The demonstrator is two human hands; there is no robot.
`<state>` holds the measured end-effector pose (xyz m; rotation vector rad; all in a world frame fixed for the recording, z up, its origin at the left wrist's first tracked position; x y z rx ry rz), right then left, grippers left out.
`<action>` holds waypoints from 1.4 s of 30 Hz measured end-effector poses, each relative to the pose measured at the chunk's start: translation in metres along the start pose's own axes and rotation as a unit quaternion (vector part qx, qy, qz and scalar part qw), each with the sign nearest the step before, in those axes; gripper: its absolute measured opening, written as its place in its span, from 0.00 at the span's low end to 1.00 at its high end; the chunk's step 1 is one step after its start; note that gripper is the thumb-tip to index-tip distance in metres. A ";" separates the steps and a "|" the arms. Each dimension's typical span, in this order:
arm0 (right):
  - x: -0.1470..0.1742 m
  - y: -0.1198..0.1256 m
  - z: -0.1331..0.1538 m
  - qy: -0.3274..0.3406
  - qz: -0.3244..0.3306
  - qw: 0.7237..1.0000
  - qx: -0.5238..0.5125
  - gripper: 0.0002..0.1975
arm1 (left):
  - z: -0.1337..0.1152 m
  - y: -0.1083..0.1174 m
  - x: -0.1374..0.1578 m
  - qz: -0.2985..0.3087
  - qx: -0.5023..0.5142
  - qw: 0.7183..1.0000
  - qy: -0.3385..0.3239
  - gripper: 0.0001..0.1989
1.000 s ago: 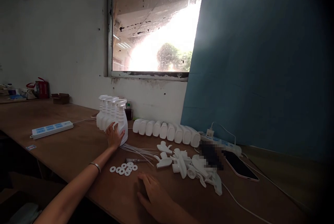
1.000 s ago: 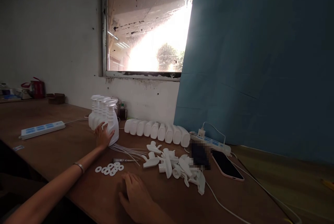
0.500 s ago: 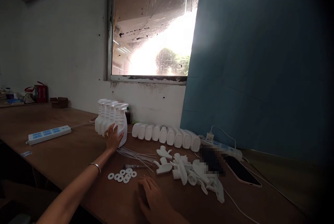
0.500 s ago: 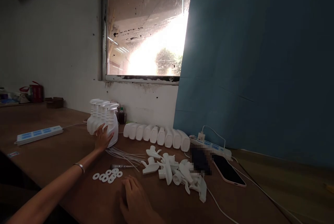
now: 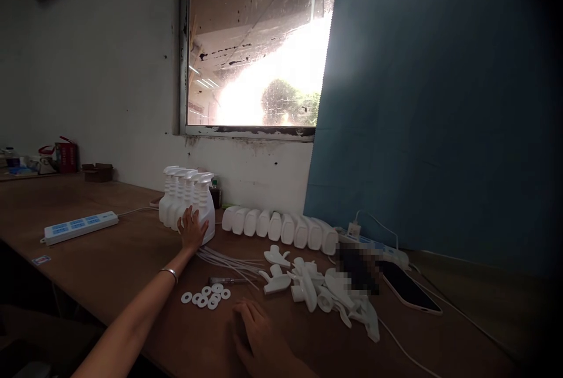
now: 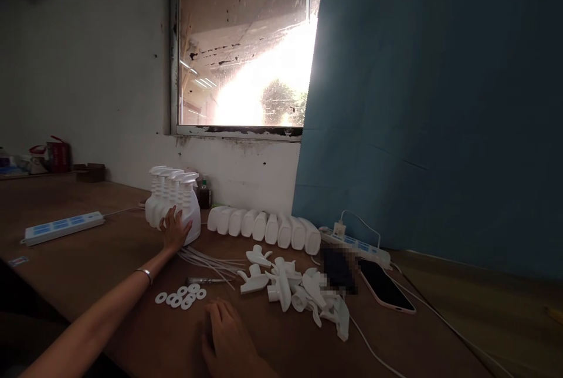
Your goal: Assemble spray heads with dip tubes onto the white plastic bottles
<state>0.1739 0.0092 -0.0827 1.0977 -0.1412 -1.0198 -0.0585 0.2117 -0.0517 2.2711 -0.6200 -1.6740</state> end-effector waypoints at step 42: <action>0.036 0.046 -0.020 -0.056 -0.149 0.979 0.127 0.18 | -0.090 0.127 0.079 0.439 0.061 0.848 -0.290 0.12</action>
Point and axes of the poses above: each hand's wrist, its own x-axis away from the middle knuckle, its own y-axis out of the back of the hand, z = x × y, the point moved 4 cm from there along -x, towards the middle knuckle, and after that the axes turned 5 degrees about -x, right-handed, at the moved point
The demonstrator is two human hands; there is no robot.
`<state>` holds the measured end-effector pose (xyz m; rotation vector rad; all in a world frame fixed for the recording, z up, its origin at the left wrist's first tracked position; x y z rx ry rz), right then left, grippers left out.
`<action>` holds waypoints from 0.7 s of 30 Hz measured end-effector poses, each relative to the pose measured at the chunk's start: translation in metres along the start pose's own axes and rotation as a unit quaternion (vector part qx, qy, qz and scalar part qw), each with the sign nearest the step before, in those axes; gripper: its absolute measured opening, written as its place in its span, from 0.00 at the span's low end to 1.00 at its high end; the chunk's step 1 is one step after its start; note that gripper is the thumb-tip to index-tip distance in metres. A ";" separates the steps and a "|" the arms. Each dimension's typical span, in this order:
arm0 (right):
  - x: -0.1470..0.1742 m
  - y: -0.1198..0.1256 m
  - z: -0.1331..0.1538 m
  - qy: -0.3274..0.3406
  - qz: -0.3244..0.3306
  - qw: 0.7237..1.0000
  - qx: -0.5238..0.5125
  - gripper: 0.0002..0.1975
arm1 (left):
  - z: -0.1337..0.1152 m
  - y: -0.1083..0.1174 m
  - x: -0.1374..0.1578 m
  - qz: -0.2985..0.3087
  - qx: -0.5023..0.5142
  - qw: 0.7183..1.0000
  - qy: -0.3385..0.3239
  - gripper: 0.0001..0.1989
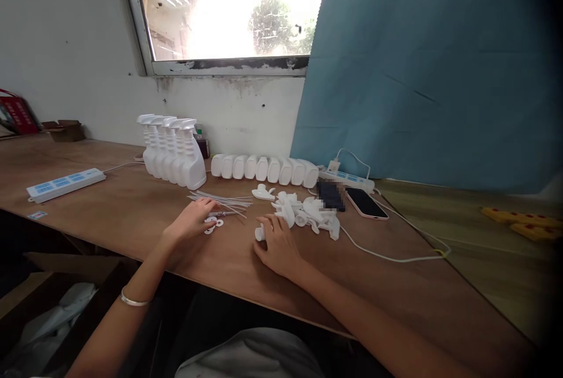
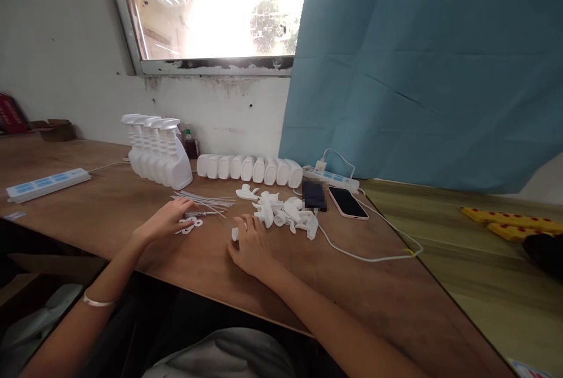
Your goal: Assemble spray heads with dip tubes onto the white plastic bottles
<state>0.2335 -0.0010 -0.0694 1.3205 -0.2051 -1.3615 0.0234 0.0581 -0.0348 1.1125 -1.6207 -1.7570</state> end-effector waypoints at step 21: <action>-0.004 -0.003 -0.004 -0.056 0.020 0.988 -0.143 0.07 | 0.006 -0.017 -0.009 0.030 -0.108 0.993 0.024 0.08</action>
Point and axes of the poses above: each hand's wrist, its own x-axis away from the middle knuckle, its own y-axis out of the back of the hand, z = x × y, the point moved 4 cm from there along -x, towards the middle knuckle, and after that the axes turned 5 degrees about -x, right-handed, at the moved point
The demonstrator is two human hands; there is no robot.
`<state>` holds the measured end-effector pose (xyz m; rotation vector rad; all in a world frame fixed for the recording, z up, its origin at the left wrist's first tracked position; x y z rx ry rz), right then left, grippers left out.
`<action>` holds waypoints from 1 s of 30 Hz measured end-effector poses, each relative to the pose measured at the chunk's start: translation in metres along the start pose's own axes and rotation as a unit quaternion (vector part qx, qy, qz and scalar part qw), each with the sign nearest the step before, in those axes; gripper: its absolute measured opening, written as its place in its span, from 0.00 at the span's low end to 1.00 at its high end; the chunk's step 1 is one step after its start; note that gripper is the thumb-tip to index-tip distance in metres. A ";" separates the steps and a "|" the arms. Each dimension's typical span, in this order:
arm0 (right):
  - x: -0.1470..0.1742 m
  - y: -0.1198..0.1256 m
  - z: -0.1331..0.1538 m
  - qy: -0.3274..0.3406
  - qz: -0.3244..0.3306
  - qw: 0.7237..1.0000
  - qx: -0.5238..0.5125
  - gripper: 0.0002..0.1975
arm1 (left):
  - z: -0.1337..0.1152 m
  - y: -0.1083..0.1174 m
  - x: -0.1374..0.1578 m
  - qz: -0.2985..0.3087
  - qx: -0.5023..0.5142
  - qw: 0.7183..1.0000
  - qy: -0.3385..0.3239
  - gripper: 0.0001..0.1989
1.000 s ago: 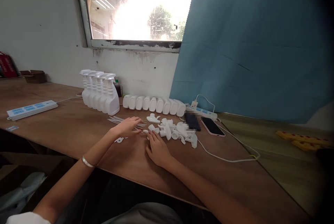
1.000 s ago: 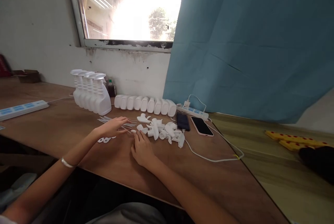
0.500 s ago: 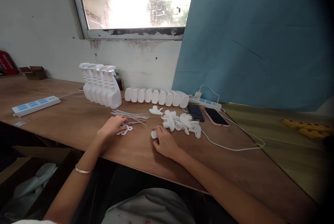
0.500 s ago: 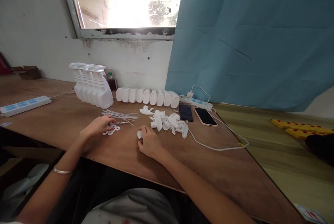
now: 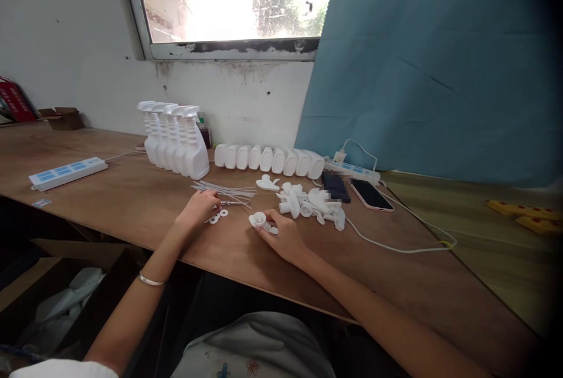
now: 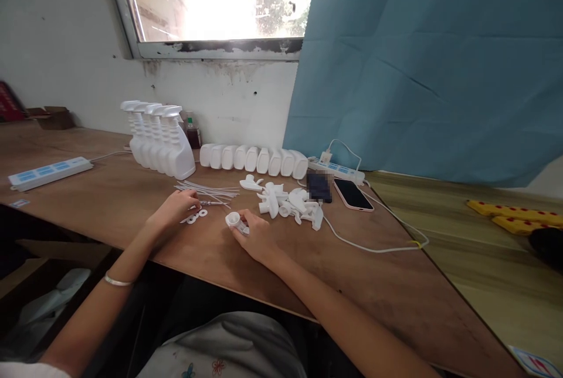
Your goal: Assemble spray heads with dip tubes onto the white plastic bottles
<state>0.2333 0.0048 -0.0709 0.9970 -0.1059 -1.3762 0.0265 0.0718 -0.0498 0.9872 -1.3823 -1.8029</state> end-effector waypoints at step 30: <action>0.000 0.000 0.003 0.014 0.004 1.000 -0.016 0.07 | -0.025 0.033 0.010 -0.087 0.186 0.979 -0.016 0.14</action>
Point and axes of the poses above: each hand's wrist, its own x-axis away from the middle knuckle, its own y-axis out of the back of the hand, z = x × y, the point moved 4 cm from there along -x, towards the middle knuckle, and after that the axes turned 5 degrees about -x, right-handed, at the moved point
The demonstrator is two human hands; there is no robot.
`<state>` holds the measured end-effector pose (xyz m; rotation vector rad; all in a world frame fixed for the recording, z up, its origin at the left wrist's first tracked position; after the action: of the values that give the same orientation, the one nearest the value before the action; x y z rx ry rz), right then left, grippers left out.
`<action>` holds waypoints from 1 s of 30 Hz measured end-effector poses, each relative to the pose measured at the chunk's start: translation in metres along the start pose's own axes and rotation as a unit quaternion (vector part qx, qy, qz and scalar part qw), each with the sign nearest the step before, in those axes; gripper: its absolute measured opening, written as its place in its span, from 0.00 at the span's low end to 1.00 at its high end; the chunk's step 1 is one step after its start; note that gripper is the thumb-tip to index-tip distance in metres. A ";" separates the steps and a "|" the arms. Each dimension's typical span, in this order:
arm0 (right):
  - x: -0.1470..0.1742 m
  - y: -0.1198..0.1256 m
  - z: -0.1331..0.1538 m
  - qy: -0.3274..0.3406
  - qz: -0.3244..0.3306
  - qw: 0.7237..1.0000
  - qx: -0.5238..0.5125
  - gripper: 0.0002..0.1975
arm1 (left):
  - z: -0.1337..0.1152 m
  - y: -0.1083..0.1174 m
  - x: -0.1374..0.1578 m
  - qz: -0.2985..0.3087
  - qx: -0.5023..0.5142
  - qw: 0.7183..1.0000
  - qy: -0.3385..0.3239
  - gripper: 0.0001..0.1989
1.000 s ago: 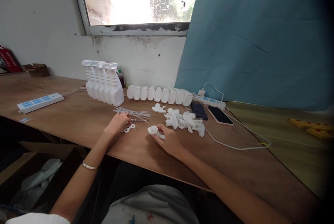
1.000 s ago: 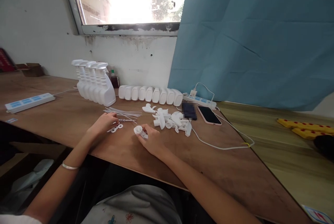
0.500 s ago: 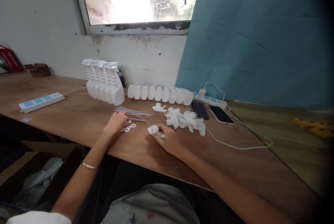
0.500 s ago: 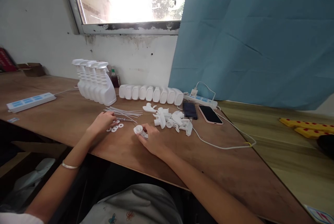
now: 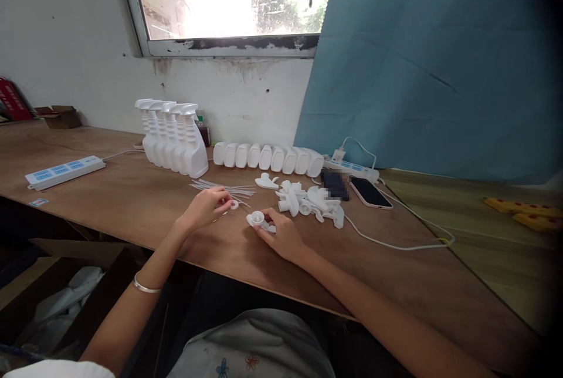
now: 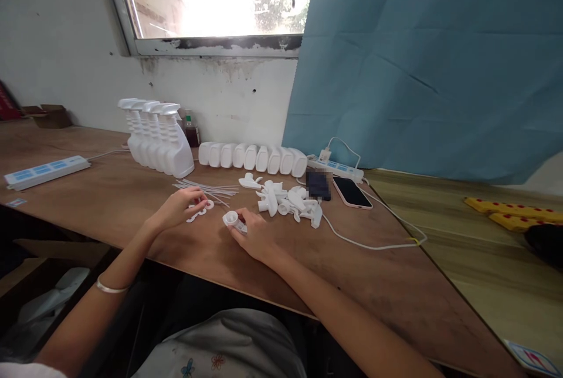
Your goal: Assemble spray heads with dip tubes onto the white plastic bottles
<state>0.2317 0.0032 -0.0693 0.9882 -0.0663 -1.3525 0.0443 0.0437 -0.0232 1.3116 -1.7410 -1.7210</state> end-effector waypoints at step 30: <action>0.001 -0.002 -0.003 0.007 0.020 1.000 -0.011 0.11 | -0.051 -0.018 0.003 -0.010 0.117 0.991 -0.064 0.09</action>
<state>0.2320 0.0041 -0.0730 0.9727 -0.0608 -1.3073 0.0894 0.0149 -0.0315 1.3420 -2.0618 -1.6849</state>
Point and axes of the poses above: each hand's wrist, its own x-axis away from the middle knuckle, its own y-axis out of the back of the hand, z = x × y, the point moved 4 cm from there along -x, towards the middle knuckle, and after that the axes turned 5 degrees about -x, right-handed, at the moved point
